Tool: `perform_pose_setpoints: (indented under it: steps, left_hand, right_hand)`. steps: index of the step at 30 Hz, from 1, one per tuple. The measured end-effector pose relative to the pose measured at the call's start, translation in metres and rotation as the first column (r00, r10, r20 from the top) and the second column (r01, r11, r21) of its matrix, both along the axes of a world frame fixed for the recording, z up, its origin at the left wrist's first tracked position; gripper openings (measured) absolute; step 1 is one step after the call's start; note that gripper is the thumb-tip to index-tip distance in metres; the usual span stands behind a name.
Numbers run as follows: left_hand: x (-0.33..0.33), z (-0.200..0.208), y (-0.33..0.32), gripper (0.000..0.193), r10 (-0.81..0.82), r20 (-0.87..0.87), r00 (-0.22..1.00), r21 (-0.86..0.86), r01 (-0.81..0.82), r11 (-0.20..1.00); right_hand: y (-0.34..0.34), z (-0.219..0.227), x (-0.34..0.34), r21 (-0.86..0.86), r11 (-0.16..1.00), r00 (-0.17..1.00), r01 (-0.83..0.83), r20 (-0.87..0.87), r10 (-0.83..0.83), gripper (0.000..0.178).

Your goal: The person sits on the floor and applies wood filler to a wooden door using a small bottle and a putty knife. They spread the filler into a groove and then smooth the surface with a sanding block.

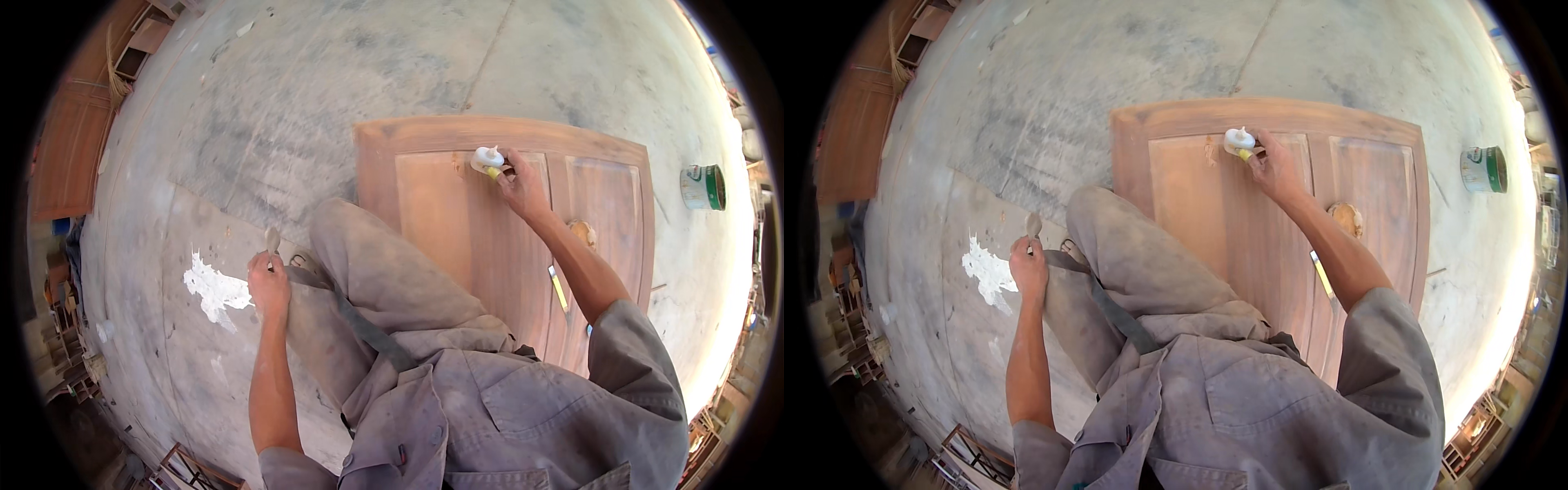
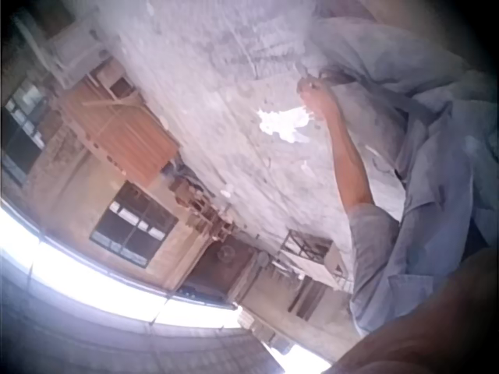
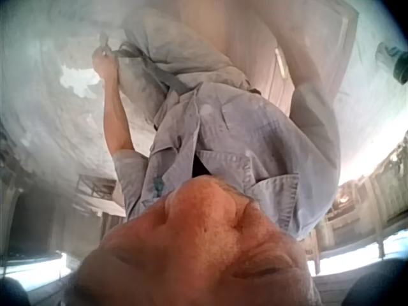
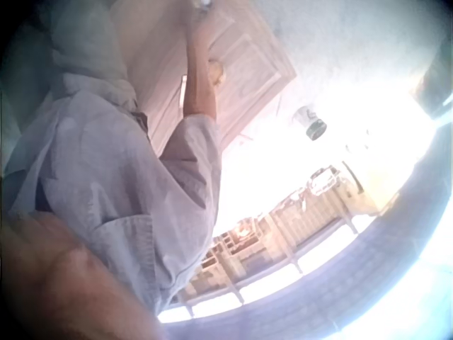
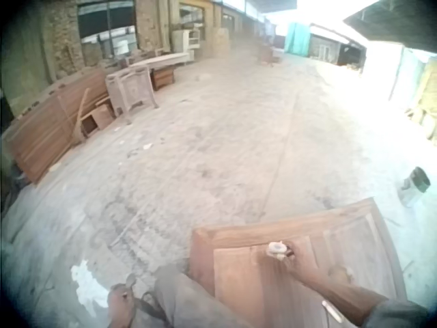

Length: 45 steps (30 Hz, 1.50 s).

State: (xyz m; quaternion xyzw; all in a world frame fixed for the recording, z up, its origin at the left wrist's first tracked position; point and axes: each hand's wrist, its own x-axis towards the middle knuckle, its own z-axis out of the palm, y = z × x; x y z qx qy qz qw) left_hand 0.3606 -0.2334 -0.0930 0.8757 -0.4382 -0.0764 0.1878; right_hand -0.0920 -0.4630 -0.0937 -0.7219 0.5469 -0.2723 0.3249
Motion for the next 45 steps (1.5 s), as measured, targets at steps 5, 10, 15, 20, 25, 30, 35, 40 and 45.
perform_pose_setpoints:
  steps: [5, 10, 15, 20, 25, 30, 35, 40, 45]
  left_hand:
    - [0.009, -0.013, 0.001, 0.025, -0.04, 0.006, 0.999, -0.033, 0.041, 0.999]
    - [0.012, -0.024, 0.007, 0.03, -0.072, -0.079, 0.994, -0.024, 0.07, 0.997]
    - [0.005, -0.011, -0.005, 0.024, -0.204, 0.04, 0.978, -0.071, 0.206, 0.976]
    - [0.011, -0.01, -0.006, 0.022, -0.236, 0.083, 0.968, -0.07, 0.242, 0.968]
    - [0.004, -0.002, 0.001, 0.022, -0.111, 0.006, 0.994, -0.041, 0.111, 0.993]
    - [0.006, -0.004, 0.006, 0.026, -0.103, -0.019, 0.995, -0.045, 0.102, 0.994]
    - [0.008, -0.009, 0.009, 0.024, -0.111, 0.021, 0.994, -0.061, 0.112, 0.992]
    - [0.006, -0.008, 0.008, 0.023, -0.111, 0.015, 0.994, -0.059, 0.111, 0.992]
    - [0.005, -0.004, 0.007, 0.022, -0.11, 0.008, 0.994, -0.027, 0.11, 0.994]
  right_hand:
    - [0.038, 0.031, -0.079, -0.137, 0.975, 0.982, 0.176, -0.044, -0.183, 0.038]
    - [0.099, 0.053, -0.162, -0.16, 0.89, 0.863, 0.427, -0.222, -0.454, 0.038]
    - [0.137, 0.027, -0.19, -0.131, 0.817, 0.798, 0.561, -0.178, -0.576, 0.036]
    - [0.157, -0.009, -0.201, 0.022, 0.763, 0.759, 0.647, -0.114, -0.641, 0.035]
    - [0.151, -0.017, -0.214, -0.04, 0.76, 0.731, 0.649, -0.242, -0.638, 0.037]
    - [0.149, -0.014, -0.212, -0.056, 0.746, 0.709, 0.663, -0.274, -0.65, 0.041]
    - [0.143, -0.011, -0.211, -0.105, 0.769, 0.713, 0.63, -0.313, -0.627, 0.041]
    - [0.143, -0.016, -0.218, -0.145, 0.782, 0.727, 0.606, -0.298, -0.618, 0.041]
    - [0.145, -0.025, -0.223, -0.113, 0.762, 0.716, 0.638, -0.28, -0.64, 0.041]
